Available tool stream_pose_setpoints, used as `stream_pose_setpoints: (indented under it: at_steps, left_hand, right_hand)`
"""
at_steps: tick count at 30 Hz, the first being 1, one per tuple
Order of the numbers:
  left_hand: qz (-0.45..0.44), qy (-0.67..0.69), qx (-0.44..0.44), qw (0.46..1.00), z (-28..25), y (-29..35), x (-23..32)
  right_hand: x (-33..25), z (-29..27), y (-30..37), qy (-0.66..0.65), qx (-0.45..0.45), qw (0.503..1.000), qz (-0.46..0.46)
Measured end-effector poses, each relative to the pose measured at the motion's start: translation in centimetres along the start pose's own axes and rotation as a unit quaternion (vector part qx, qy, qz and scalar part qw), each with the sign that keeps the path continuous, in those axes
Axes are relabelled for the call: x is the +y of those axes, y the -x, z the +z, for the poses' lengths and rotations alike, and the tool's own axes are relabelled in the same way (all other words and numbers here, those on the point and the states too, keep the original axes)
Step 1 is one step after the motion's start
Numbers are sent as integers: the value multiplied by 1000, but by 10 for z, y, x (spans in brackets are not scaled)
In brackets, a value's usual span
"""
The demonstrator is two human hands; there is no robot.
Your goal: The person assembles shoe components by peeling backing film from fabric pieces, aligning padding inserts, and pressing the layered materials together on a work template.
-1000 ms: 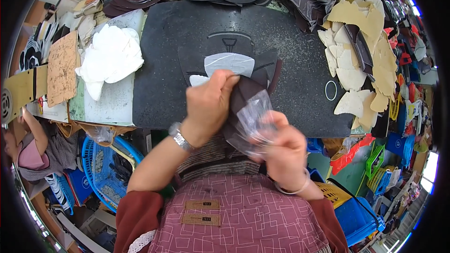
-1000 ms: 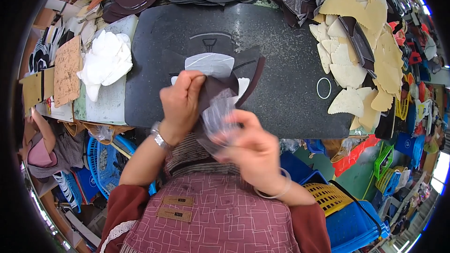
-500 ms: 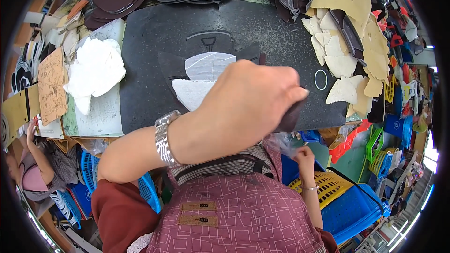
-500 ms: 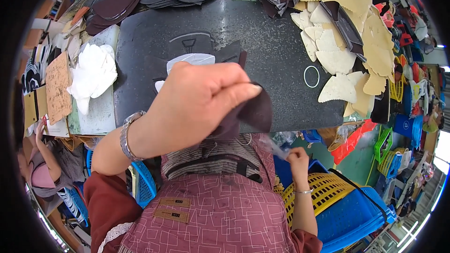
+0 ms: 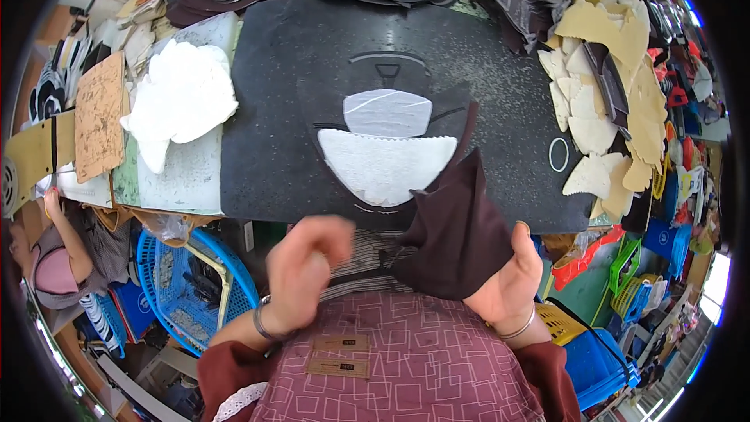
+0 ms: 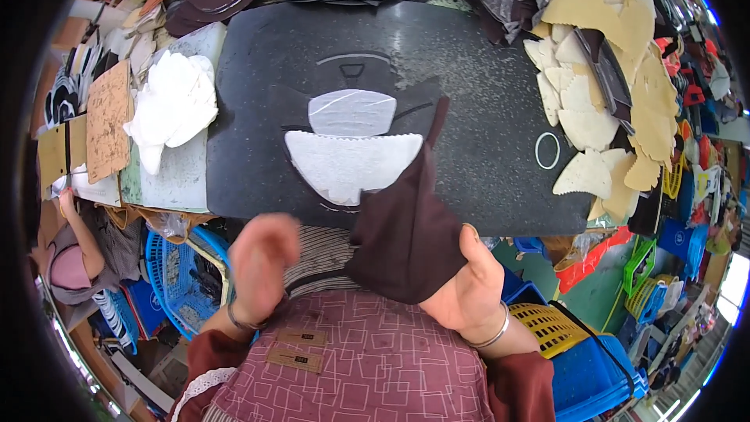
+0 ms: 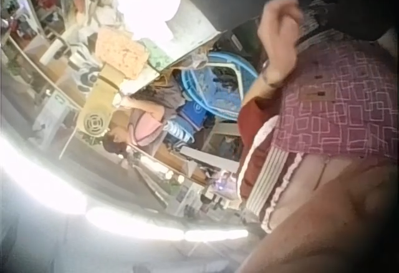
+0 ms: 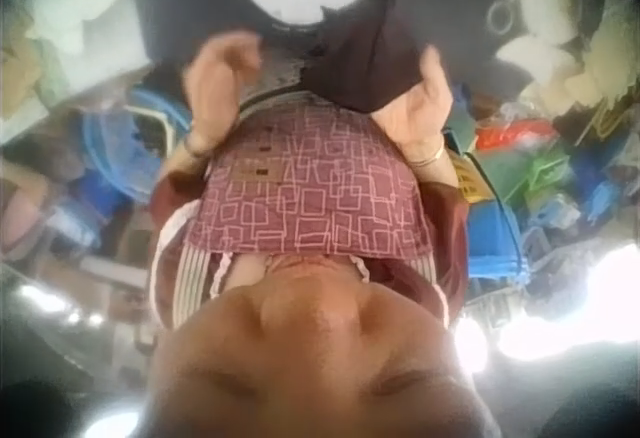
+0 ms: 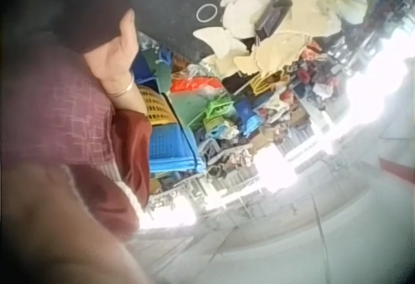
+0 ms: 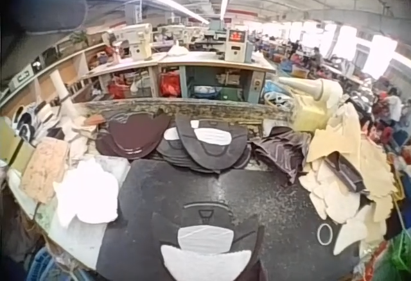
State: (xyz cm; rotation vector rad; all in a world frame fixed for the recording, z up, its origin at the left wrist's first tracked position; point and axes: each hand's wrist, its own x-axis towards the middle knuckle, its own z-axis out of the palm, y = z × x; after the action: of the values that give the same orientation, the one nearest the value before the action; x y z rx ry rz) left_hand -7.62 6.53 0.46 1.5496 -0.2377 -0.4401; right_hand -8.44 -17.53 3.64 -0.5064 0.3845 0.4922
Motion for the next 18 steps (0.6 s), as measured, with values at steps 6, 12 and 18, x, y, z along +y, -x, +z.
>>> stream_pose_setpoints:
  at_steps: [6, 12, 18]
  left_hand:
    - [-215, 674, -96, 700, 34, -15, -1]
    - [-133, 567, 82, 809, 19, -29, -12]
    - [-47, 396, 260, 879, 16, -39, -5]
  right_hand:
    - [12, 15, -10, -136, -108, 984, 42]
    - [16, -4, -6, -38, -43, 998, 23]
    - [10, -13, -19, 150, 123, 977, -90]
